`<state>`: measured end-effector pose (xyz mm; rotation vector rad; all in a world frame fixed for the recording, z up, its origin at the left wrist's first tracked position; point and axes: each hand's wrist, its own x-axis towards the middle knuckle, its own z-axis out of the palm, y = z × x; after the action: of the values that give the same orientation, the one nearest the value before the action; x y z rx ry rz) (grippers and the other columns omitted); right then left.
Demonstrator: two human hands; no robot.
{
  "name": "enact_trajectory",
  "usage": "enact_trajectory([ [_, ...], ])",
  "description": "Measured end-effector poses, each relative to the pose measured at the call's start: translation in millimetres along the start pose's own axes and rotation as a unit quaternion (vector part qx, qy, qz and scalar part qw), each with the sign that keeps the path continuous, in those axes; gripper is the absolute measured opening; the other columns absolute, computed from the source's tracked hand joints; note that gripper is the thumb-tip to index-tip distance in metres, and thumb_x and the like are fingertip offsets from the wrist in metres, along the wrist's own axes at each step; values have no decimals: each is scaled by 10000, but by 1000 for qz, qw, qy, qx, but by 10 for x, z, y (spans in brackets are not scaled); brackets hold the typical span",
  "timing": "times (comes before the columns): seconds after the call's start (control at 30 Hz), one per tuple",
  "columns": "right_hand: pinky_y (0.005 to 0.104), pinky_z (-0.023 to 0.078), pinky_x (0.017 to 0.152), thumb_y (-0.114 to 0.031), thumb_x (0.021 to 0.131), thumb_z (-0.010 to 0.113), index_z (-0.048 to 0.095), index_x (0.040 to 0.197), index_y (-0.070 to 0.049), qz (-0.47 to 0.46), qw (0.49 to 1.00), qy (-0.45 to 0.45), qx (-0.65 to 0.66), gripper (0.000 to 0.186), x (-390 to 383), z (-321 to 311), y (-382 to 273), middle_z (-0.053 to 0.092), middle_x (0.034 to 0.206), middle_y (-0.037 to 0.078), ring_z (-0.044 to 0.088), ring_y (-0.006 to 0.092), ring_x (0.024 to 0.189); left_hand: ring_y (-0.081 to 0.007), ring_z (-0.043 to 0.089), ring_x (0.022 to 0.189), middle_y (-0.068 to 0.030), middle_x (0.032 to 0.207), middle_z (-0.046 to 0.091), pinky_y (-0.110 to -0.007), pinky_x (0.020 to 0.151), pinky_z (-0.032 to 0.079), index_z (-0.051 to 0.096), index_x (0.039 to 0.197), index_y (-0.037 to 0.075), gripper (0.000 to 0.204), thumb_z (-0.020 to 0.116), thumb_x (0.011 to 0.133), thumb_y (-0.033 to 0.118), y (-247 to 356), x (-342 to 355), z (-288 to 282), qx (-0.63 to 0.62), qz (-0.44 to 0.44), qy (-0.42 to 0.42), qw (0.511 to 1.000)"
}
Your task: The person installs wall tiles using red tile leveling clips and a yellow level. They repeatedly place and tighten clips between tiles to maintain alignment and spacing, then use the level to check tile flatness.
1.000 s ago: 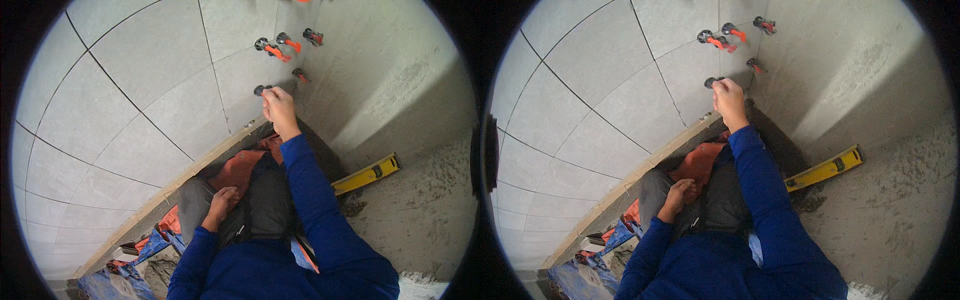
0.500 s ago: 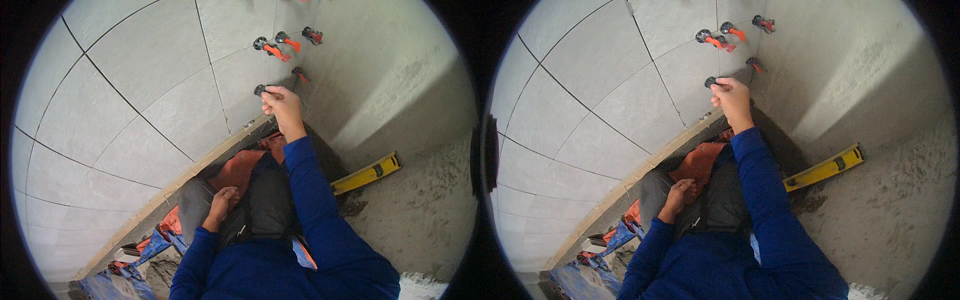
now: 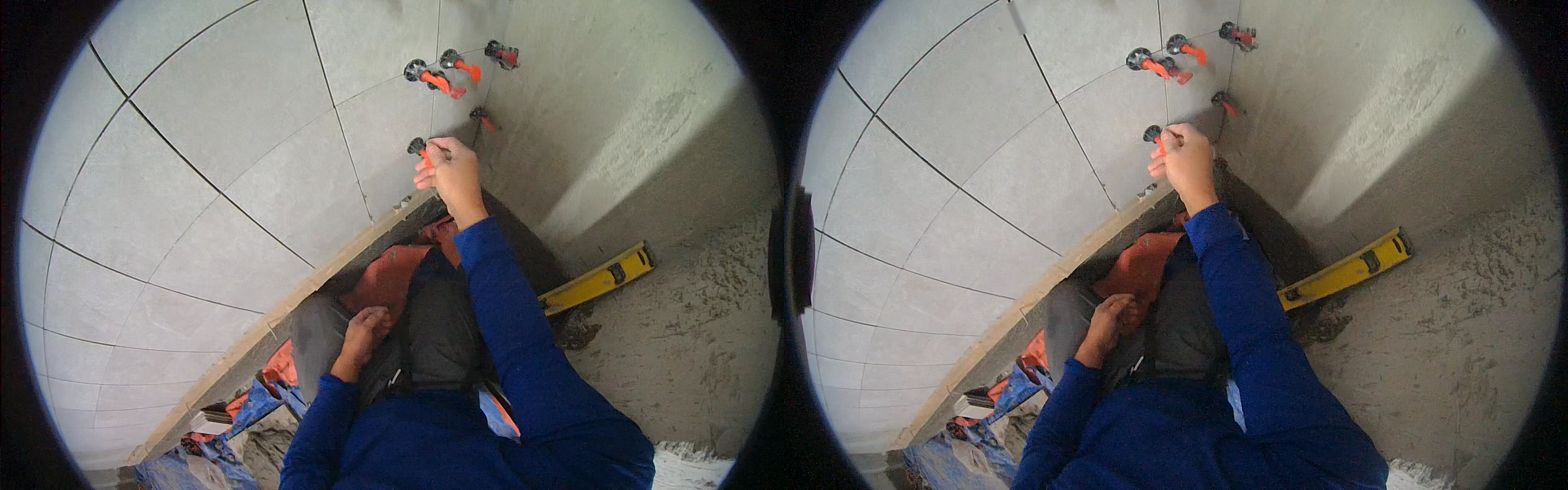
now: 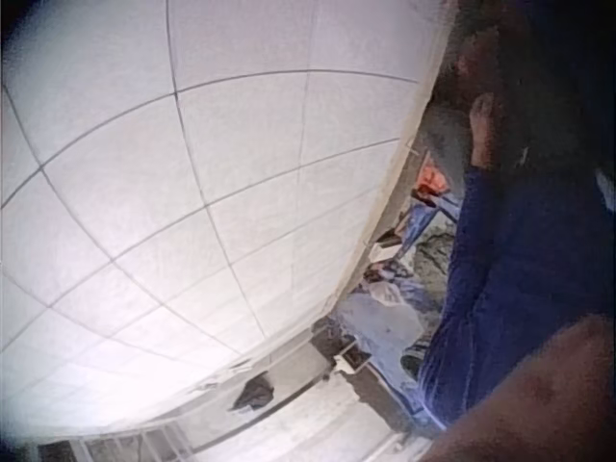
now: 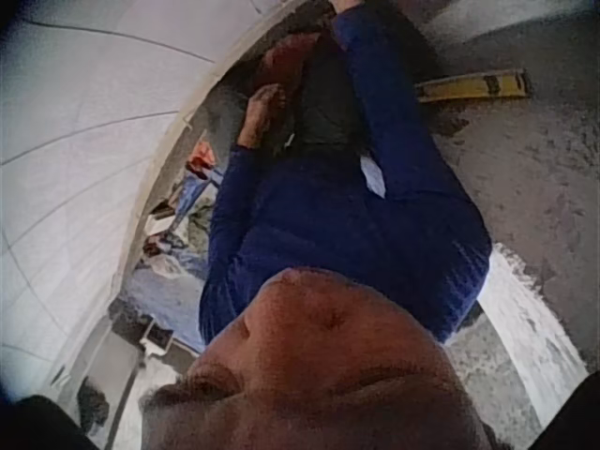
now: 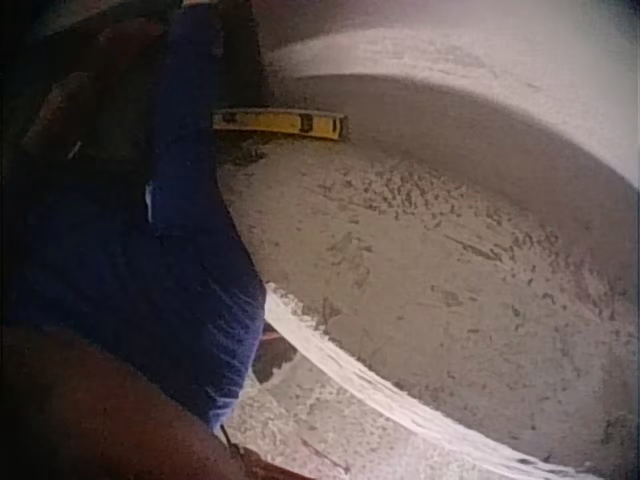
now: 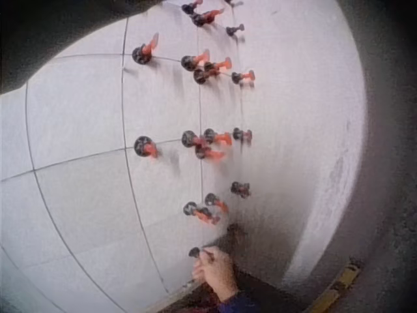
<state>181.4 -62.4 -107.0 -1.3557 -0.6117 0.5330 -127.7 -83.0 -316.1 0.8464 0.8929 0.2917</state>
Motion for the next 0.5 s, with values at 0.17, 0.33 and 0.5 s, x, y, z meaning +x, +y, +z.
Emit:
enact_trajectory([
  [0.17,309,540,449,-114,1020,573,600,1153,73,44,997,34,45,231,28,9,30,697,816,173,680,207,549,-168,656,886,-47,1001,683,-301,792,549,646,1216,33,267,598,1031,220,19,-10,5,1,2,2,1000],
  [0.33,336,515,473,-90,971,633,604,1129,58,-29,999,28,-36,218,-86,4,54,701,830,172,666,222,560,-168,661,881,-46,999,685,-298,793,555,646,1215,26,266,593,1032,212,34,-11,15,7,3,10,1000],
  [0.5,440,539,643,-132,915,721,636,1055,27,-217,923,31,-316,229,-118,-98,121,707,889,202,695,354,708,-164,662,884,-41,1000,686,-288,797,556,652,1210,35,258,595,1030,213,31,5,8,2,4,-1,1000],
])
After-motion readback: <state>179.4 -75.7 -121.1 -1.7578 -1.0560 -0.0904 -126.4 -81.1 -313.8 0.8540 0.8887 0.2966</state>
